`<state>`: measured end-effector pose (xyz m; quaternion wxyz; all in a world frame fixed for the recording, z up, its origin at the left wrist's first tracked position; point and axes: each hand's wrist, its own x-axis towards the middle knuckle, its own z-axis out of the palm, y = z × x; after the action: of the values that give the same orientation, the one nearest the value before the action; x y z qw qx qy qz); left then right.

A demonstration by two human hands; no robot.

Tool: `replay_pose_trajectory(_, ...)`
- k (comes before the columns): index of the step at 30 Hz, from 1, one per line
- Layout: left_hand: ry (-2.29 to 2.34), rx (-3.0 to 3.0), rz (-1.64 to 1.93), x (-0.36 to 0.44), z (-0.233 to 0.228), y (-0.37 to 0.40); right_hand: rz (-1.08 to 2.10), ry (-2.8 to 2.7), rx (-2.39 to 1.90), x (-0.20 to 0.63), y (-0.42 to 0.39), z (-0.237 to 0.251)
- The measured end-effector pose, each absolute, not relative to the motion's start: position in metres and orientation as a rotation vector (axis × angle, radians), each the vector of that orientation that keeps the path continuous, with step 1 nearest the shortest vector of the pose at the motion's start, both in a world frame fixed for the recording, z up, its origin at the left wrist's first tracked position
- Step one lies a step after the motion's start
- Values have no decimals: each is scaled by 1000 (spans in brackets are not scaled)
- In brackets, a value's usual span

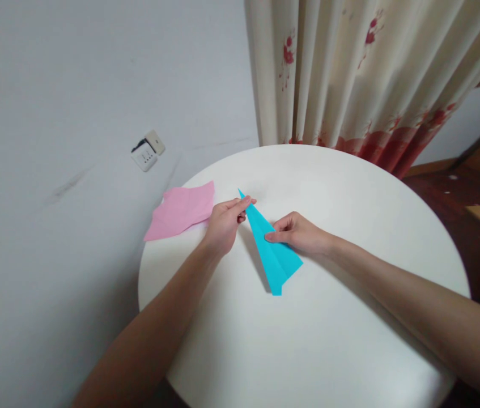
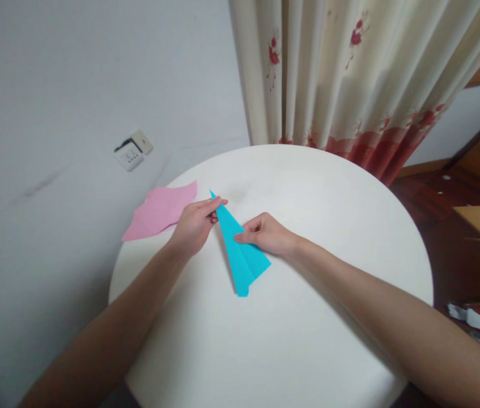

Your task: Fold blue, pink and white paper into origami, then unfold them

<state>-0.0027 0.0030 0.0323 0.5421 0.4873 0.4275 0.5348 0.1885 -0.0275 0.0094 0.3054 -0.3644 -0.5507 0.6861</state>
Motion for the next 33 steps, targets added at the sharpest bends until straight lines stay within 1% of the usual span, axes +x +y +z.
replay_pose_trajectory(3, 1026, 1141, 1250, 0, 31, 1, 1766, -1472, -981, 187, -28, 10)
replay_pose_trajectory(8, 992, 1190, 1042, 16, 18, -11, 1601, -1400, -957, 181, -27, 11)
replay_pose_trajectory(11, 978, 1200, 1024, 22, 13, -16, 1563, -1331, -916, 178, -27, 9)
replay_pose_trajectory(14, 1011, 1172, 1075, 20, 14, -14, 1592, -1279, -882, 176, -27, 7)
replay_pose_trajectory(19, 1064, 1093, 1268, 9, 23, -2, 1637, -1324, -997, 177, -29, 5)
replay_pose_trajectory(22, 1079, 1026, 1423, -3, 29, 10, 1615, -1416, -1041, 180, -30, 6)
replay_pose_trajectory(27, 1064, 917, 1623, -27, 39, 28, 1578, -1641, -993, 192, -25, 14)
replay_pose_trajectory(30, 1063, 887, 1620, -32, 41, 31, 1584, -1621, -1075, 201, -19, 21)
replay_pose_trajectory(33, 1059, 883, 1511, -24, 38, 24, 1502, -1470, -1161, 203, -17, 27)
